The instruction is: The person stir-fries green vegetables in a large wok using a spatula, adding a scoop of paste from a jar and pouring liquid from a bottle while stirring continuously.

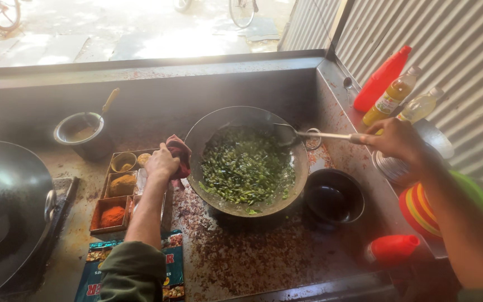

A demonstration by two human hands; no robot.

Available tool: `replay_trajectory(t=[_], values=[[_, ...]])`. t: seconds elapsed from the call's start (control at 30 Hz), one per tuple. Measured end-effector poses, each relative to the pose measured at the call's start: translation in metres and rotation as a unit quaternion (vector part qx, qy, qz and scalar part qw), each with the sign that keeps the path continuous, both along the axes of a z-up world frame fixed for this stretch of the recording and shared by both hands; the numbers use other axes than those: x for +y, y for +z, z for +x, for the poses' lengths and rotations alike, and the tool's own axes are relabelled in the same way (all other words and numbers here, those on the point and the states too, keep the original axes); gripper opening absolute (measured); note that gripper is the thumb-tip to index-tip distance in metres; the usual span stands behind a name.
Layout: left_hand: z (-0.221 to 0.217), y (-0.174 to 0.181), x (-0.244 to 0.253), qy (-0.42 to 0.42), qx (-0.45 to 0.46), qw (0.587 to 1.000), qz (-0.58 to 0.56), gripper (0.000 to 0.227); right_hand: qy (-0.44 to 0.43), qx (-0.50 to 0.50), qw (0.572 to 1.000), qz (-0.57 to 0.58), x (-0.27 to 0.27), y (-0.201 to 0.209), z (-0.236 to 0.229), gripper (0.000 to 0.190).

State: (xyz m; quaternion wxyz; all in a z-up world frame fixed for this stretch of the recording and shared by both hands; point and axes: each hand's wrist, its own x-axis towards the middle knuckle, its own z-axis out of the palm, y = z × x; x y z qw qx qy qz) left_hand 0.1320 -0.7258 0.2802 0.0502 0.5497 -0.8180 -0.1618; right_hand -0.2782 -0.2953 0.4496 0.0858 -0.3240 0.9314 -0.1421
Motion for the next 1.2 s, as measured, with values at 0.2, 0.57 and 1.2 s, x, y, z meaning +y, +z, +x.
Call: replay_trajectory(t=[0.2,0.57,1.2], values=[[-0.001,0.004,0.0,0.007,-0.002,1.0,0.024,0.062,0.036,-0.077,0.996,0.035,-0.059,-0.06,0.041,0.064],[0.002,0.005,0.001,-0.002,-0.003,1.0,0.022,0.064,0.286,0.121,0.947,0.078,0.028,0.02,0.165,0.034],[0.003,0.011,0.002,-0.004,-0.001,0.999,0.051,0.068,-0.001,0.036,0.996,-0.076,-0.02,0.012,0.087,0.039]])
